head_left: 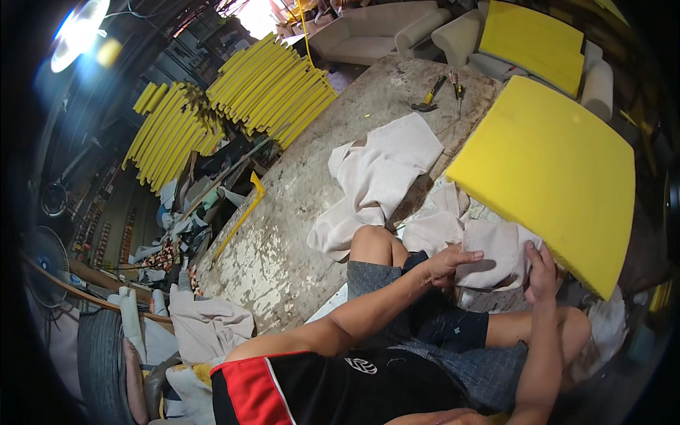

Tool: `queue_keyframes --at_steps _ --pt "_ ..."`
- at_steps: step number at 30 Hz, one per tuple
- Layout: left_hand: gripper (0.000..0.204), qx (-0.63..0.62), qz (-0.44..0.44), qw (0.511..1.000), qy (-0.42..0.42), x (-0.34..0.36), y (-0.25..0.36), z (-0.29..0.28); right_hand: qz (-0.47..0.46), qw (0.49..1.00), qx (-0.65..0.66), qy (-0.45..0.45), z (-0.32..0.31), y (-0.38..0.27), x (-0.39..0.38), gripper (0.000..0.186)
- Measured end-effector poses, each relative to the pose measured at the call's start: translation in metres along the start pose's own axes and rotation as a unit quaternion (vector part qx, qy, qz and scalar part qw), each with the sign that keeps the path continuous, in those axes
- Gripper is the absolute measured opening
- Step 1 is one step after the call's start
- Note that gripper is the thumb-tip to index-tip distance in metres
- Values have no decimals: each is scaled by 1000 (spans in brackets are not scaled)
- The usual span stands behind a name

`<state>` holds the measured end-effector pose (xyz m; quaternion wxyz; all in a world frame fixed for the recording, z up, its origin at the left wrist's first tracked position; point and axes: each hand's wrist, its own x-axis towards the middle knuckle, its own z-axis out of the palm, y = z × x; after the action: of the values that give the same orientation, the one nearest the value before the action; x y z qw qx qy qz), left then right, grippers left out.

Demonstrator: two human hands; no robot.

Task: The person sits on the floor and cuts a piece of off-white fabric using red-handled scissors. They repeatedly trim the edges and corners of the fabric piece.

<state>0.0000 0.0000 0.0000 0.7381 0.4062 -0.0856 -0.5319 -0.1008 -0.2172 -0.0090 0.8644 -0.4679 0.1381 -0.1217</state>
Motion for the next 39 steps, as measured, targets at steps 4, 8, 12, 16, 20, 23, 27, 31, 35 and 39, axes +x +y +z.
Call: queue_keyframes --at_steps 4,8,12,16,20,23,27,31,35,39 --pt "53 44 4 999 16 12 -13 -9 -9 1000 -6 -3 -5 2 4 38" --pt "48 -65 56 996 19 9 -8 7 14 999 12 41 -22 11 3 36" --pt "45 -80 57 995 15 9 -1 -4 19 1000 -6 -20 -3 1 -7 37" --pt "43 -102 48 993 22 1 8 10 17 994 -24 -104 12 -9 -8 42" --pt "43 -89 59 994 33 2 2 7 -5 997 -36 -69 5 -4 -4 43" --pt "44 -77 52 995 30 6 0 4 -34 998 -34 -35 13 -6 -6 35" --pt "45 -84 49 995 30 8 -1 -1 -5 998 -23 -57 10 -8 -6 37" --pt "46 -124 39 990 46 5 4 0 14 992 -73 -100 12 -10 -9 34" --pt "51 -119 23 992 38 4 4 -4 -7 993 -74 -95 23 -12 -10 37" --pt "60 -142 18 989 44 -4 9 7 2 997 -5 -76 14 -6 -8 40"
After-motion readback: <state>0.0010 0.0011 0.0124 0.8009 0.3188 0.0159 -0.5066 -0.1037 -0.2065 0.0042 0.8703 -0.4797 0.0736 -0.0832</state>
